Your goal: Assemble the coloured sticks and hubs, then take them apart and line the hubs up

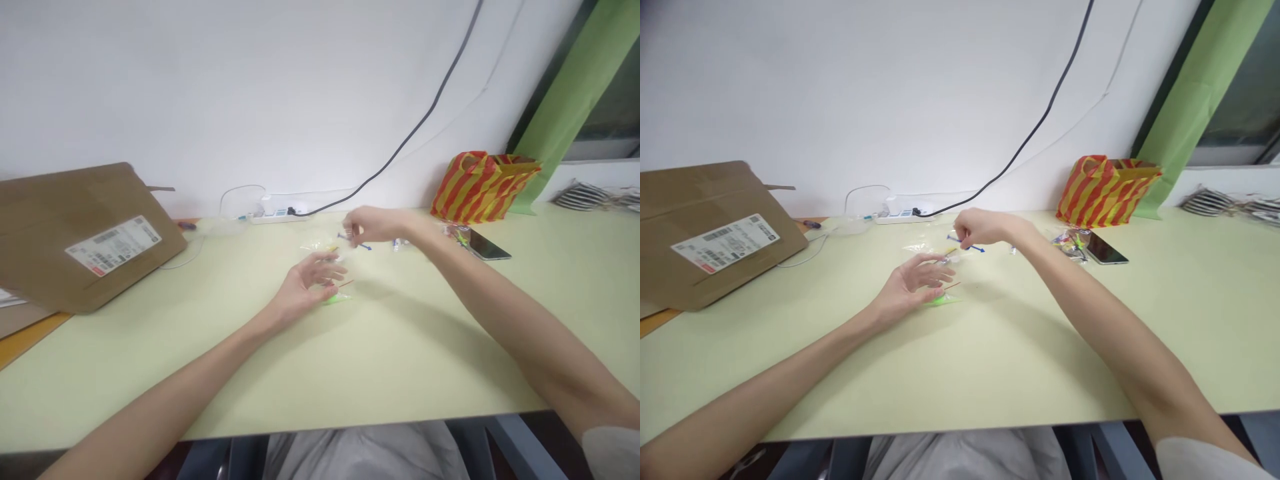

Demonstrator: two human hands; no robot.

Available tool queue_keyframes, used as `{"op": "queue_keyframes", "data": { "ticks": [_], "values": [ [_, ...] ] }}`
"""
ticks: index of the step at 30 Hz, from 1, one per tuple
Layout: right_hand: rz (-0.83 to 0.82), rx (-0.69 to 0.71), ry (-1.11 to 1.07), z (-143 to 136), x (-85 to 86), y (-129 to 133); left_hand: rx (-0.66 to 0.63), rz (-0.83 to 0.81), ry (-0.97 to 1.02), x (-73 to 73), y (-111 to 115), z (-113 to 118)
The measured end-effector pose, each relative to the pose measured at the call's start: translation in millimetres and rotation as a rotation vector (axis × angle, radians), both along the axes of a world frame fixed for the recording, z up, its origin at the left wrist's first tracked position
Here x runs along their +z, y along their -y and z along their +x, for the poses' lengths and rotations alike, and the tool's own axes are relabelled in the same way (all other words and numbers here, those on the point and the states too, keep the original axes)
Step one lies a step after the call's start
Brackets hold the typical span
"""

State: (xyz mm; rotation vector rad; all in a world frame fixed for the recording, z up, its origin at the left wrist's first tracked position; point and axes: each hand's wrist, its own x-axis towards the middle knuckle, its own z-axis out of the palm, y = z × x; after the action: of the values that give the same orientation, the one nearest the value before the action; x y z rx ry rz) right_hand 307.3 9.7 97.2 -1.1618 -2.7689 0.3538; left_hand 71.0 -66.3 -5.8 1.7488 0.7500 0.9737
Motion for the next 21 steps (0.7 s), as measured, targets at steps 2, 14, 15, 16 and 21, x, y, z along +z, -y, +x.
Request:
{"op": "queue_keyframes", "data": {
  "ticks": [2, 14, 15, 16, 21],
  "values": [
    [0.053, -0.076, -0.104, 10, 15.6, 2, -0.002, 0.005, 0.005, -1.6, -1, 0],
    [0.134, 0.152, -0.461, -30, 47.0, 73, 0.011, 0.075, -0.037, 0.9, 5, 3],
    [0.141, 0.168, -0.435, -34, 45.1, 72, 0.011, 0.079, -0.038, 1.2, 5, 3],
    [0.15, 0.184, -0.414, -36, 43.2, 71, 0.012, 0.081, -0.039, 1.4, 5, 4],
    [0.113, 0.204, -0.284, -34, 38.5, 61, 0.009, 0.084, -0.045, -0.7, 3, 2]
  ]
}}
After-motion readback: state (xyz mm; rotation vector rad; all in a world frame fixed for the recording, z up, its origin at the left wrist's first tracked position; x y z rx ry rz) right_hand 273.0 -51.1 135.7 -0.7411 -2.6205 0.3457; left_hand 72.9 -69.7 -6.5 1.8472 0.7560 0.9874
